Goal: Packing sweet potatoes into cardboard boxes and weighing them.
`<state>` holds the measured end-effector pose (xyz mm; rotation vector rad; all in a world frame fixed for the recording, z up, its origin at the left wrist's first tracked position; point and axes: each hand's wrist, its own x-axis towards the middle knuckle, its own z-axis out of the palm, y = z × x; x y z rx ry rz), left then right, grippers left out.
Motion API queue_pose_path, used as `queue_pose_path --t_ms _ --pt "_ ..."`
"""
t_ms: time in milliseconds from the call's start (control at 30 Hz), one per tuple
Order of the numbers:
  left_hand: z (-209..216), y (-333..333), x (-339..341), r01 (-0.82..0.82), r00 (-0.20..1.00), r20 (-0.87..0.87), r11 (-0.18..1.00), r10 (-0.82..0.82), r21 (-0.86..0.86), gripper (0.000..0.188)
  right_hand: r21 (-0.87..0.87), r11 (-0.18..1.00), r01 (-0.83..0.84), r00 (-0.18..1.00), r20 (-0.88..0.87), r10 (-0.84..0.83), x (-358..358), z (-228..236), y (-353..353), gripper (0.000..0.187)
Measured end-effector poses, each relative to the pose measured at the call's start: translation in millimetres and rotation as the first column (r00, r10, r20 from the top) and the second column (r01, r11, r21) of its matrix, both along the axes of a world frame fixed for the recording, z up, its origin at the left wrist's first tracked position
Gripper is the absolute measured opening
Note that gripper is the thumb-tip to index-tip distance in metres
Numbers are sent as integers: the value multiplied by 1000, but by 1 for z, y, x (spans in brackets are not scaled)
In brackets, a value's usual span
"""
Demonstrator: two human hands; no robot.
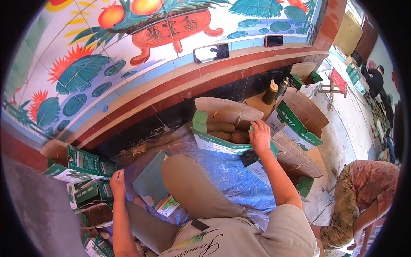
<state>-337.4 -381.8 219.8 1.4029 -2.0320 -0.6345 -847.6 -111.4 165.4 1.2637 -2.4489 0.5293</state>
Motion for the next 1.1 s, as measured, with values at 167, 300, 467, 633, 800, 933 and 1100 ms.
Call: queue_pose_path --t_ms 167,300,467,633,800,933,1100 --pt "-11 -7 15 -34 937 -331 972 112 232 30 14 997 82 997 -5 -82 13 2 53 43" --pt "6 7 3 -97 907 -350 923 236 372 32 74 982 175 978 100 -181 27 -4 99 45" --pt "4 14 15 -7 898 -418 956 136 294 32 264 952 155 924 301 -234 49 4 132 50" --pt "19 32 20 -26 916 -386 976 109 214 30 451 891 61 900 362 -245 67 12 147 50" --pt "33 45 21 -20 968 -250 1000 16 -12 23 592 806 23 864 394 -314 52 6 160 36" --pt "45 56 20 -36 973 -229 999 26 -39 22 651 747 132 902 233 -363 42 8 163 29" --pt "46 58 26 -8 974 -225 993 -19 -120 21 586 734 344 840 158 -520 32 22 170 28"
